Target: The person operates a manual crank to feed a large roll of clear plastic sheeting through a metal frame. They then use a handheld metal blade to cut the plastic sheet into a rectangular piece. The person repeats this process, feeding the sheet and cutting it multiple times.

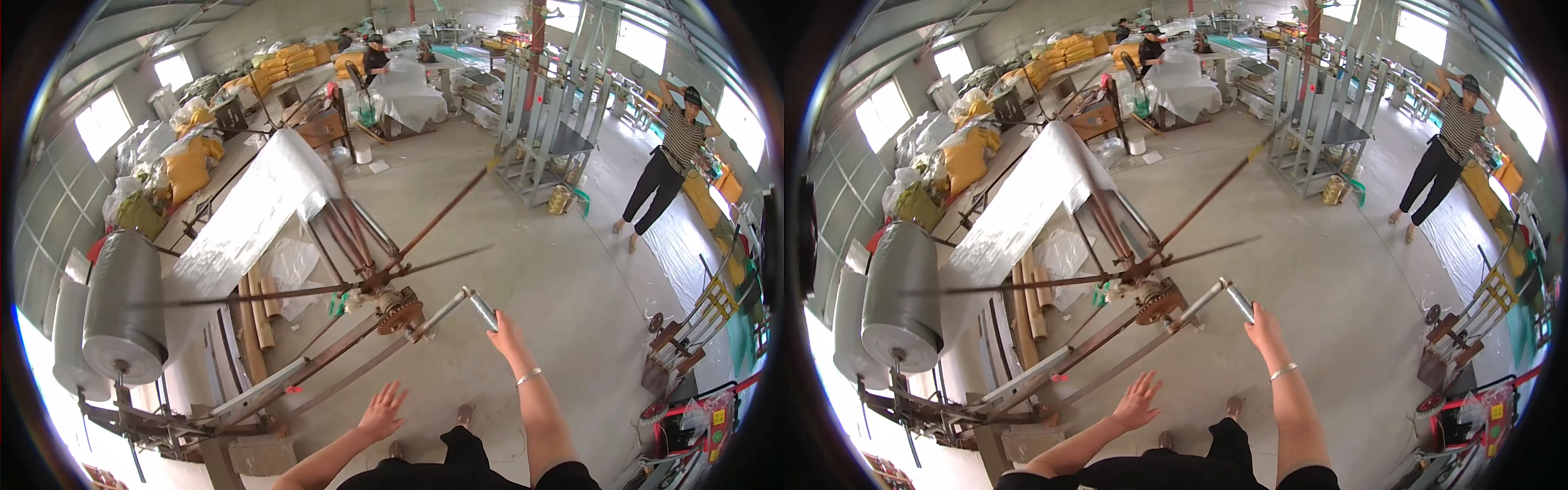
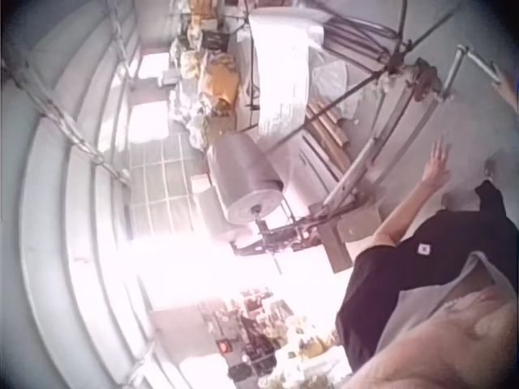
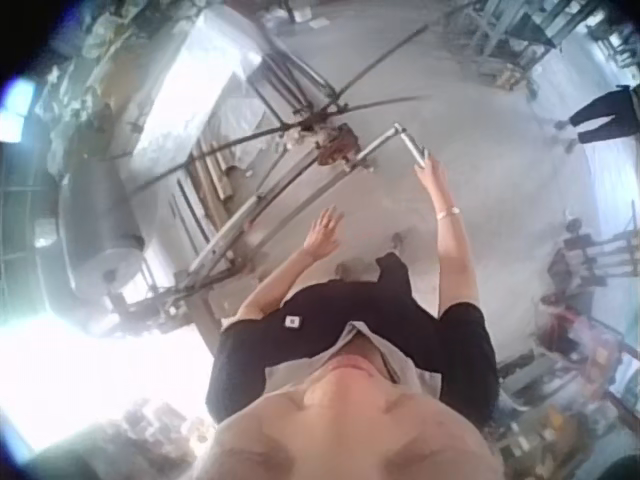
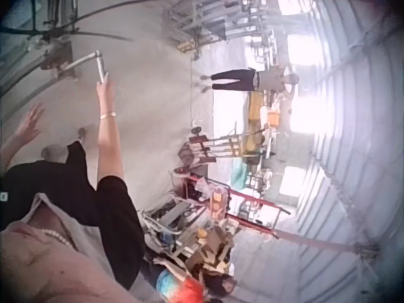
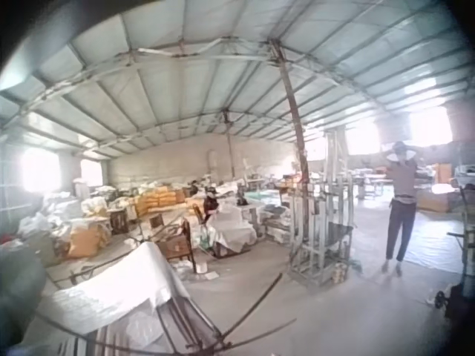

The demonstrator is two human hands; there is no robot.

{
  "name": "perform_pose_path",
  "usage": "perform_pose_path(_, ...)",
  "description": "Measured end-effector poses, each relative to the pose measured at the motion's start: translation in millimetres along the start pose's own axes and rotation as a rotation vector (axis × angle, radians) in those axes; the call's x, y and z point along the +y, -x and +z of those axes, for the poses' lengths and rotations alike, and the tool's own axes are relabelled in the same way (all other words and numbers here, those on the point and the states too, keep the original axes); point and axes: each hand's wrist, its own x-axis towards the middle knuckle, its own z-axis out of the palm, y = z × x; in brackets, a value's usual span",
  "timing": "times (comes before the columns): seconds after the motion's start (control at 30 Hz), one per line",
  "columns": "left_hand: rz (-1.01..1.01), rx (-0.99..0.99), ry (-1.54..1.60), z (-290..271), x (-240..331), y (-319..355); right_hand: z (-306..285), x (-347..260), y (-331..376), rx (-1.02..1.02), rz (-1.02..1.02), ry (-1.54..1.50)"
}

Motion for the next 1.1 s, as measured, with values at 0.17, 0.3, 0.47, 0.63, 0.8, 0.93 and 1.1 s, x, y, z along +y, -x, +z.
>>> perform_pose_path(0.17,-0.350,0.209,-0.148,-48,-73,-18,87,69,-34,-0.197,0.127,-0.126)
perform_pose_path(0.3,-0.577,0.467,-0.789,-172,-146,-72,162,95,-25,-0.356,0.175,-0.222)
perform_pose_path(0.47,-0.764,0.117,-0.916,-276,-201,-136,226,87,2,-0.529,0.211,-0.331)
perform_pose_path(0.63,-0.648,0.156,-1.252,-272,-212,-189,221,73,26,-0.741,0.093,-0.410)
perform_pose_path(0.8,-0.677,0.138,-1.486,-286,-209,-226,147,163,58,-0.708,0.043,-0.607)
perform_pose_path(0.93,-0.725,0.072,-1.492,-265,-254,-319,144,376,189,-0.468,0.015,0.195)
perform_pose_path(1.1,-0.753,0.064,-1.635,-270,-286,-316,62,475,384,-0.113,1.100,-0.170)
